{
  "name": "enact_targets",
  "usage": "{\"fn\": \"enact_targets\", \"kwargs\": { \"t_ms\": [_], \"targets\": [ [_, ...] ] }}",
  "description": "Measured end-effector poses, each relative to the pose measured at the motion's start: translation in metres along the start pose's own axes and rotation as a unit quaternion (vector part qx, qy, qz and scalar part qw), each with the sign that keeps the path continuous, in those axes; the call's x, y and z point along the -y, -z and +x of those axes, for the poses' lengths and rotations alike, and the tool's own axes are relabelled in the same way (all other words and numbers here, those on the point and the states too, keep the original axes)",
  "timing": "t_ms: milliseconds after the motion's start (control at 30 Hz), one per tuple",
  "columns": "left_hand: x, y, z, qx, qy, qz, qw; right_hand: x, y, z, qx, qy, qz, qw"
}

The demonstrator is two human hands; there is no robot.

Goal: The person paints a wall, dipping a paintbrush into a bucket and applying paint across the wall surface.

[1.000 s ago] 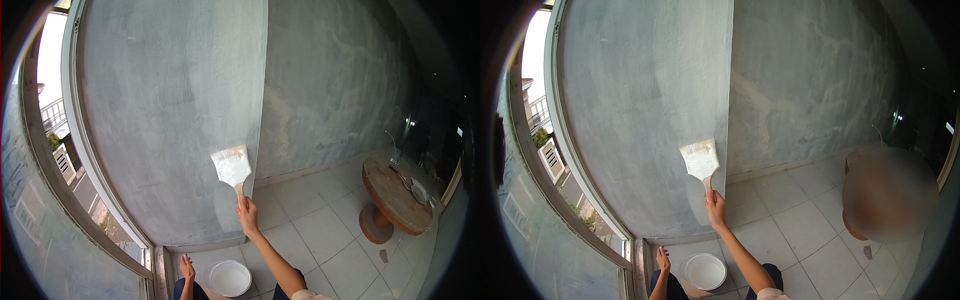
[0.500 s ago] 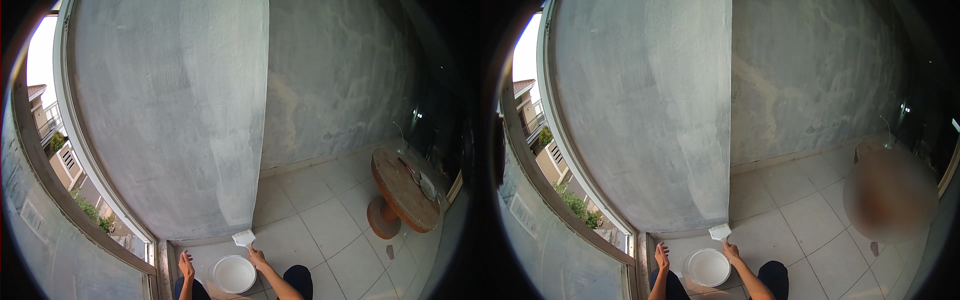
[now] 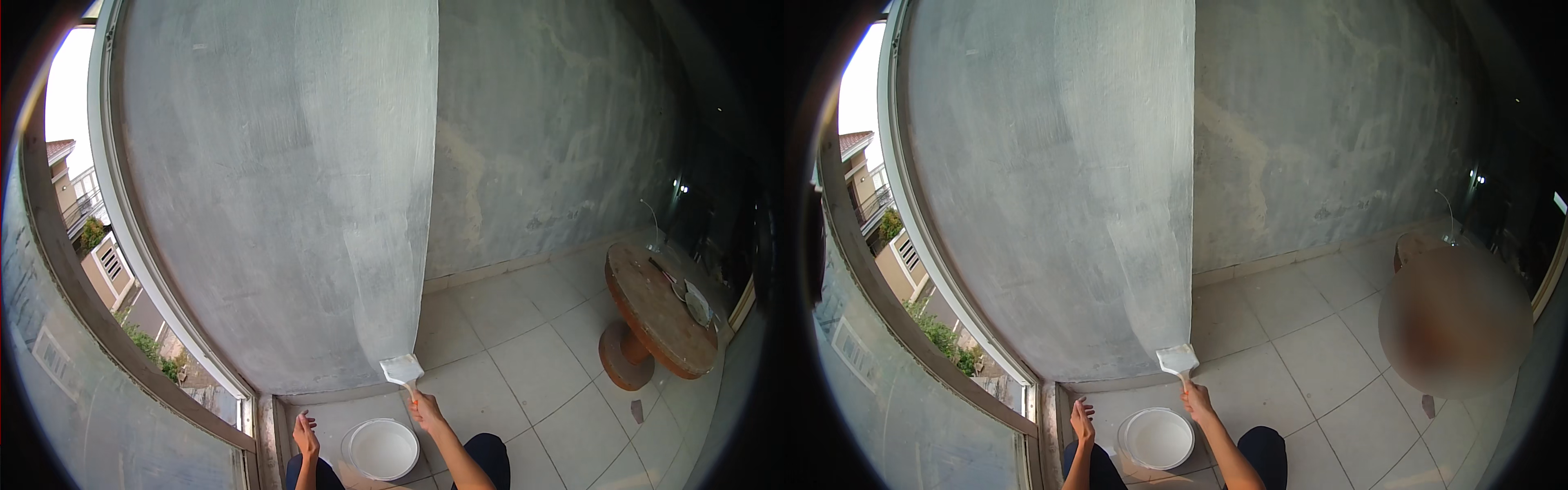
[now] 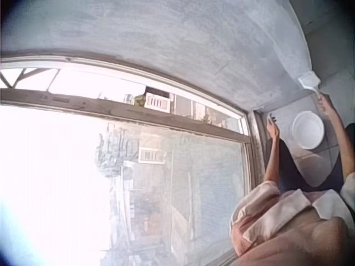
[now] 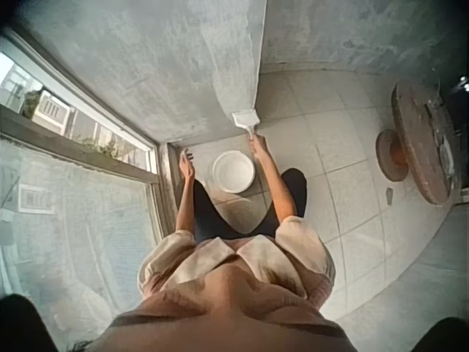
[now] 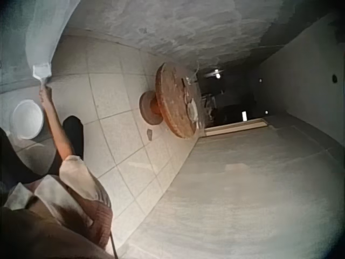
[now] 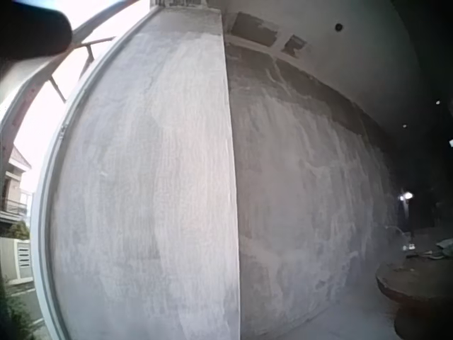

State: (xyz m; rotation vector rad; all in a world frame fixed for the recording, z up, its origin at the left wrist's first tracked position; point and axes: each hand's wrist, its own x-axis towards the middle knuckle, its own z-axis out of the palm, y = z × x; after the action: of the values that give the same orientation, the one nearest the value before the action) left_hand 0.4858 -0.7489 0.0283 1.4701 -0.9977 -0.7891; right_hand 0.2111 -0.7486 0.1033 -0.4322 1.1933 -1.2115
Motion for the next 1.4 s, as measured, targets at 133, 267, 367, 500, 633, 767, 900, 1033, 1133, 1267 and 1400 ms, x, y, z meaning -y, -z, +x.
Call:
{"fn": "enact_targets", "kwargs": {
  "t_ms": [133,267,367,500,633,767,900,1033,1133,1267,1400],
  "targets": [
    [-0.002,-0.003,-0.003,0.010,-0.010,0.011,1.000,-0.045,0.028,0.050,-0.035,-0.061,-0.037,0.997],
    [0.000,-0.010,0.001,0.022,-0.020,0.031,0.999,-0.043,0.023,0.098,-0.056,-0.066,-0.068,0.994],
    [0.004,0.002,-0.001,0.009,-0.020,0.030,0.999,0.011,-0.020,0.075,0.046,-0.069,-0.016,0.996],
    [0.012,-0.007,0.006,0.015,-0.019,0.039,0.999,0.116,-0.046,0.016,0.158,-0.078,0.041,0.983],
    [0.017,-0.019,0.008,0.028,-0.039,0.066,0.997,0.228,-0.090,-0.068,0.210,-0.046,0.046,0.976],
    [0.017,-0.026,0.007,0.044,-0.045,0.113,0.992,0.311,-0.132,-0.141,0.230,0.042,0.000,0.972],
    [0.020,-0.036,0.005,0.053,-0.037,0.138,0.988,0.361,-0.159,-0.201,0.255,0.163,-0.051,0.952],
    [0.036,-0.032,0.014,0.042,-0.038,0.143,0.988,0.352,-0.166,-0.216,0.220,0.286,-0.095,0.928],
    [0.035,-0.030,0.010,0.045,-0.041,0.138,0.989,0.312,-0.150,-0.182,0.198,0.314,-0.090,0.924],
    [0.019,-0.028,0.006,0.037,-0.062,0.135,0.988,0.228,-0.113,-0.098,0.103,0.320,-0.113,0.935],
    [0.009,-0.019,0.004,0.024,-0.046,0.111,0.992,0.122,-0.077,-0.036,0.059,0.288,-0.090,0.952]
  ]
}}
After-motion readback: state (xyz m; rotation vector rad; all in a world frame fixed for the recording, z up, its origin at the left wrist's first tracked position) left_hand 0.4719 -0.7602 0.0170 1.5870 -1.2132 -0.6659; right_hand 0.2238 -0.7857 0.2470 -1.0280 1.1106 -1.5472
